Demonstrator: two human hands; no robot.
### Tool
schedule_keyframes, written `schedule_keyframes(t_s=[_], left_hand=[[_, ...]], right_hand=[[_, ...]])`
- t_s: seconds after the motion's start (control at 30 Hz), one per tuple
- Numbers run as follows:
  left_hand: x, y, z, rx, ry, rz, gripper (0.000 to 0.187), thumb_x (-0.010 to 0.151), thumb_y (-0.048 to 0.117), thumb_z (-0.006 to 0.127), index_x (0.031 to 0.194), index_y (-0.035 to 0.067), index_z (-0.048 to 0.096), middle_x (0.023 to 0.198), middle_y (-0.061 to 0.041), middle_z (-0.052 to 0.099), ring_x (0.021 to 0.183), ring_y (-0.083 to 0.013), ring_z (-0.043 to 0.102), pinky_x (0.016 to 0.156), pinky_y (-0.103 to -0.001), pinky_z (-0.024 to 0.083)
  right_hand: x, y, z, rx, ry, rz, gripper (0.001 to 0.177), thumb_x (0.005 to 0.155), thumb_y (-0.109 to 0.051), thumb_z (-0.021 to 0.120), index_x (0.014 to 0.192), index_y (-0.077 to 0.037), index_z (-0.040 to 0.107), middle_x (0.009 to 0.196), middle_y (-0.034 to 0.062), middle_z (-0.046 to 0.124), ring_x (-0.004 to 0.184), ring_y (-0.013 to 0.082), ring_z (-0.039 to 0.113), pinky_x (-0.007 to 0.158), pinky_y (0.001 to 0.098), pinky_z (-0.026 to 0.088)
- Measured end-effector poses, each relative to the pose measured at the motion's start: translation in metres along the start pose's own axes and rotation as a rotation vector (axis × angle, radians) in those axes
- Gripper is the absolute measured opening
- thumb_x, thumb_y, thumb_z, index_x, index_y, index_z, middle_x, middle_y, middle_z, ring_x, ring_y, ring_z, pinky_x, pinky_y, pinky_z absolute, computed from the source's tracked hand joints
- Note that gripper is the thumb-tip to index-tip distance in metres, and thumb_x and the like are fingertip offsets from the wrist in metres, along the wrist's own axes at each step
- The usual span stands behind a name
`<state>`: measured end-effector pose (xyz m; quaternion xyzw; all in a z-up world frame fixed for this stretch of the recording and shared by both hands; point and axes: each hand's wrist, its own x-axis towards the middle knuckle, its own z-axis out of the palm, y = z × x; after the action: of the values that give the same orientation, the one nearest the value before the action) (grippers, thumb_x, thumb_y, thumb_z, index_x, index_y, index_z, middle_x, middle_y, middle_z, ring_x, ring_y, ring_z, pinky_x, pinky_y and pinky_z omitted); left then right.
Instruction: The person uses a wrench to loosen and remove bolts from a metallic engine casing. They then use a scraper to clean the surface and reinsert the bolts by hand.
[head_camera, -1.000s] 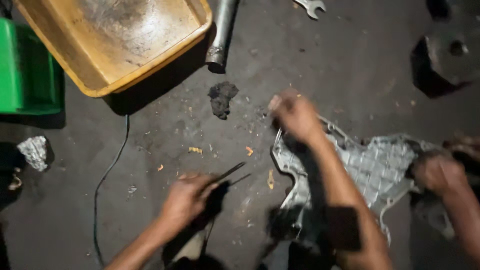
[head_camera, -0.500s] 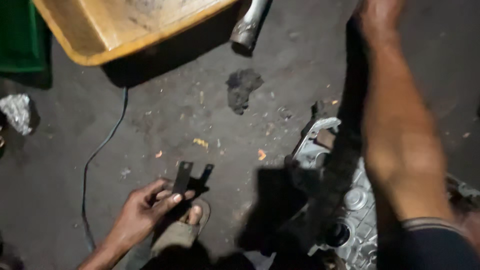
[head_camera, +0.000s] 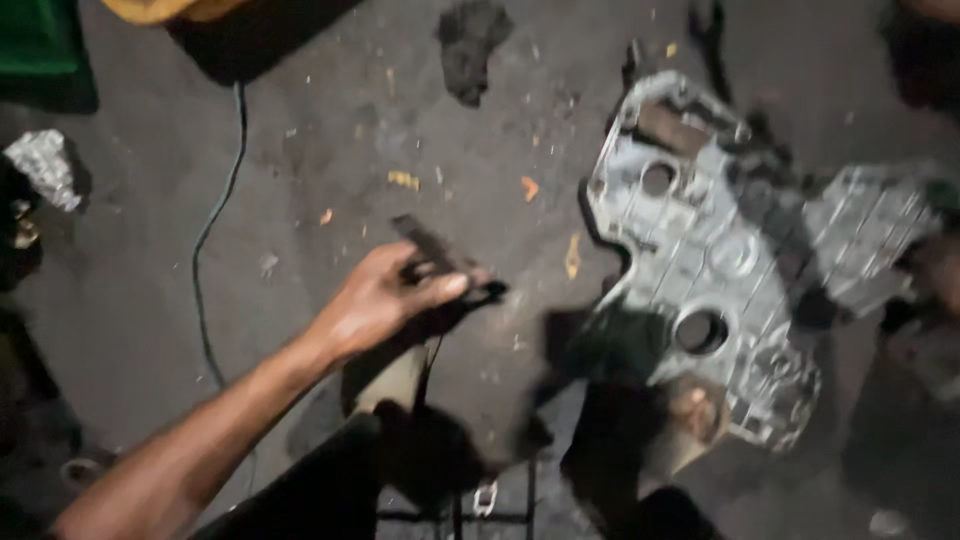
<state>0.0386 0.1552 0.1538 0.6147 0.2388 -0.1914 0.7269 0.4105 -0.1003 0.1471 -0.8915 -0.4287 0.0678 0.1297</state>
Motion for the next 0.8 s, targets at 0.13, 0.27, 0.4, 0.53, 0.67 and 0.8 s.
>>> schedule_keyframes(t_s=[0.13,0.27,0.4,0.53,0.67,0.8], left_hand=[[0.007,0.003,0.039,0.351,0.035,-0.087,0.031,0.095,0.033,0.072,0.105,0.003,0.073,0.093,-0.006,0.076,0.084,-0.0129,0.064,0.077,-0.035,0.053],[0.027,-0.010,0.076,0.183,-0.073,0.170,0.030,0.098,0.027,0.069,0.117,0.004,0.068,0.105,-0.003,0.076,0.096,-0.0124,0.066,0.089,-0.032,0.054],[0.059,-0.029,0.111,0.142,-0.111,0.240,0.033,0.095,0.018,0.070,0.123,0.004,0.064,0.110,-0.005,0.075,0.101,-0.0145,0.070,0.092,-0.033,0.056],[0.082,-0.049,0.129,0.255,-0.066,0.262,0.034,0.092,0.012,0.074,0.124,0.002,0.066,0.108,-0.008,0.075,0.100,-0.0176,0.069,0.092,-0.036,0.056],[0.083,-0.069,0.138,0.195,-0.051,0.173,0.038,0.087,0.012,0.080,0.122,0.003,0.069,0.109,-0.005,0.076,0.101,-0.0163,0.068,0.094,-0.035,0.052],[0.075,-0.080,0.143,0.195,-0.029,0.103,0.039,0.089,0.016,0.077,0.126,0.004,0.071,0.108,-0.007,0.078,0.098,-0.0194,0.067,0.093,-0.036,0.054]], right_hand=[[-0.144,-0.065,-0.067,0.121,-0.097,0.065,0.069,0.091,-0.007,0.062,0.156,-0.013,0.039,0.121,0.0197,0.068,0.089,0.0311,0.071,0.074,0.0417,0.054],[-0.280,-0.111,-0.111,0.247,-0.225,0.228,0.075,0.092,-0.006,0.060,0.162,-0.016,0.035,0.124,0.0190,0.068,0.087,0.0295,0.073,0.071,0.0400,0.056],[-0.349,-0.136,-0.099,0.258,-0.424,0.675,0.084,0.094,-0.011,0.060,0.171,-0.026,0.029,0.125,0.0143,0.070,0.074,0.0264,0.078,0.060,0.0370,0.060],[-0.350,-0.162,-0.029,0.450,-0.173,0.713,0.075,0.088,-0.037,0.066,0.157,-0.019,0.043,0.135,0.0155,0.066,0.090,0.0276,0.072,0.069,0.0371,0.058],[-0.359,-0.162,-0.003,0.817,0.053,0.438,0.068,0.096,-0.027,0.068,0.158,-0.011,0.043,0.149,0.0179,0.058,0.115,0.0250,0.066,0.092,0.0322,0.055],[-0.363,-0.146,-0.013,0.873,-0.008,0.447,0.071,0.093,-0.014,0.068,0.158,-0.008,0.042,0.162,0.0149,0.051,0.133,0.0232,0.061,0.098,0.0320,0.056]])
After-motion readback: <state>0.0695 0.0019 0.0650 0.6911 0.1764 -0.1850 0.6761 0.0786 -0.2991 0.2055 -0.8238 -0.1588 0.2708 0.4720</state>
